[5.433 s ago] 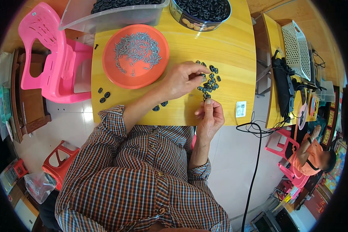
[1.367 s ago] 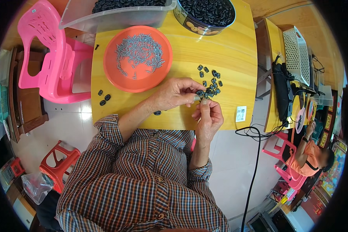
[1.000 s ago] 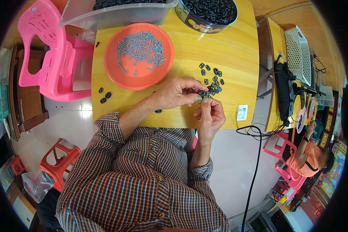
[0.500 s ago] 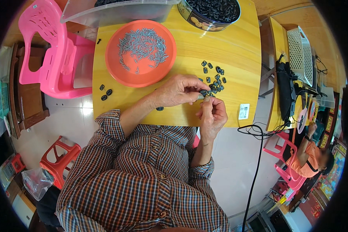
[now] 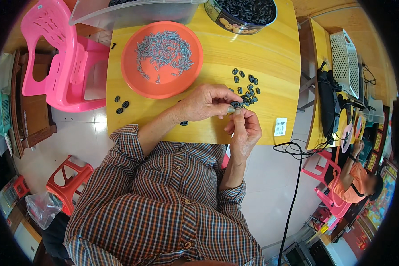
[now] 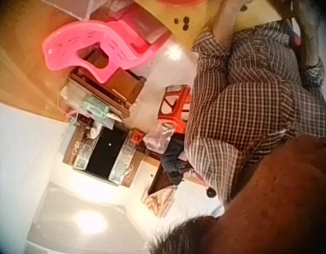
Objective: Manually assembling small black plastic components by joining multiple parts together.
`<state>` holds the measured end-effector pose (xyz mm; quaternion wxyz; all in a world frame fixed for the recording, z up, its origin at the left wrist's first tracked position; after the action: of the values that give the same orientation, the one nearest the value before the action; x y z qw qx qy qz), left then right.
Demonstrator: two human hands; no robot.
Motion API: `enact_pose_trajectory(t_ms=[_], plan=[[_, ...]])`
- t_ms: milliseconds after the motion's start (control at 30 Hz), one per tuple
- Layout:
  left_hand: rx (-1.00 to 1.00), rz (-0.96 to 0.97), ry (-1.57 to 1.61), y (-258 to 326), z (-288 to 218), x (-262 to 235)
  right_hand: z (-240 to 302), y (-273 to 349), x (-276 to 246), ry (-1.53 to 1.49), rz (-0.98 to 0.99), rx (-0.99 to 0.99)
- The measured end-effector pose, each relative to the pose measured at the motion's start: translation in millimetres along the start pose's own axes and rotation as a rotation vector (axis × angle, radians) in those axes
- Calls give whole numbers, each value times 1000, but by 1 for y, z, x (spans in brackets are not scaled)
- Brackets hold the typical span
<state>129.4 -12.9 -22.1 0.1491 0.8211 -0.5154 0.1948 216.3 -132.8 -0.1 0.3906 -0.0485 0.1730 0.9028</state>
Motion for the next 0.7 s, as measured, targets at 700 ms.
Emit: enact_pose_trajectory(t_ms=[700], plan=[[-15,92,96,2,-1,-2,-9,-9,-10,-338,227,57]])
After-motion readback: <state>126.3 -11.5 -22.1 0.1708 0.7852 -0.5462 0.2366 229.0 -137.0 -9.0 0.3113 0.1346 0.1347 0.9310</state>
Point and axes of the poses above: each hand's wrist, its own y-axis away from the middle knuckle, its own x-axis out of the palm, z = x × y, the point moved 3 cm from there along -y, towards the middle knuckle, and after that the axes turned 14 degrees about y, right-handed, at the moved point
